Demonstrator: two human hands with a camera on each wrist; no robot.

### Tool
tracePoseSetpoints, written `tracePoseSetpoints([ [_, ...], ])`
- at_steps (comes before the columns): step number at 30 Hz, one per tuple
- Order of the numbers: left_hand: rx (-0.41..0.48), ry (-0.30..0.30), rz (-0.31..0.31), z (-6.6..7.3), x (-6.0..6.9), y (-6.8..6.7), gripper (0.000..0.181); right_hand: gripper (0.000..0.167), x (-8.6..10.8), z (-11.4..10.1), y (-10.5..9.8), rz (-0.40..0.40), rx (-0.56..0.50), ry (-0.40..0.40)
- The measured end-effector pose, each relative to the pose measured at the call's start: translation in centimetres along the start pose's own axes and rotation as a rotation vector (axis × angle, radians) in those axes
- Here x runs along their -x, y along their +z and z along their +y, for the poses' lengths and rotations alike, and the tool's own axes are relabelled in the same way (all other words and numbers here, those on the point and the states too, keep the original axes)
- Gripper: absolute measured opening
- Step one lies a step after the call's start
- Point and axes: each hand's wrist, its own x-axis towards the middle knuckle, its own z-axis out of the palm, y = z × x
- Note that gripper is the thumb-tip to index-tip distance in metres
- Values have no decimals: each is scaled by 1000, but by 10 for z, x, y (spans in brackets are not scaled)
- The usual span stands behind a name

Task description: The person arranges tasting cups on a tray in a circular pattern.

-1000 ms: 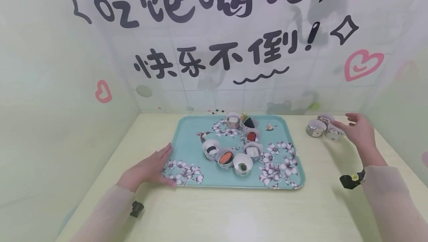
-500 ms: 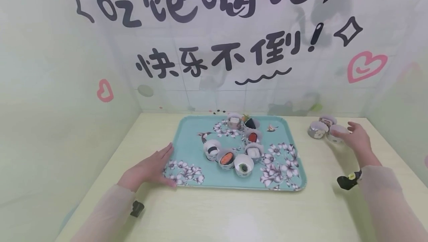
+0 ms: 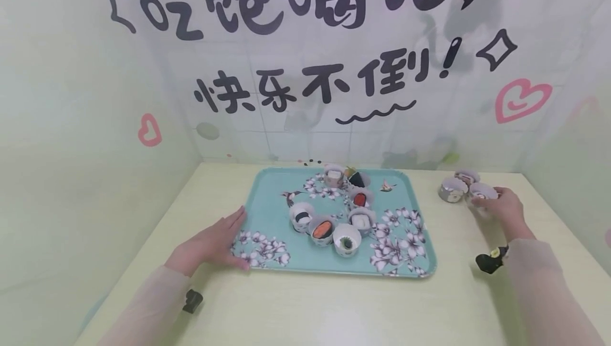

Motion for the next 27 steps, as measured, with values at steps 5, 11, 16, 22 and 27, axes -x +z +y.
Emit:
tracePoseSetpoints([
  [5, 7, 3, 0, 0, 1, -1, 137, 80, 1, 1, 0, 4, -6, 4],
  [11, 0, 8, 0, 1, 1, -1, 137, 78, 3, 2, -1, 20, -4, -1],
  [16, 2, 1, -2, 2, 1, -2, 137, 78, 3, 4, -4, 27, 11, 5],
  [22, 6, 12, 2, 3, 2, -3, 136, 79, 2, 7, -8, 33, 48, -19],
  [27, -2, 28, 6, 4, 2, -4, 136, 79, 8, 6, -11, 34, 57, -56],
])
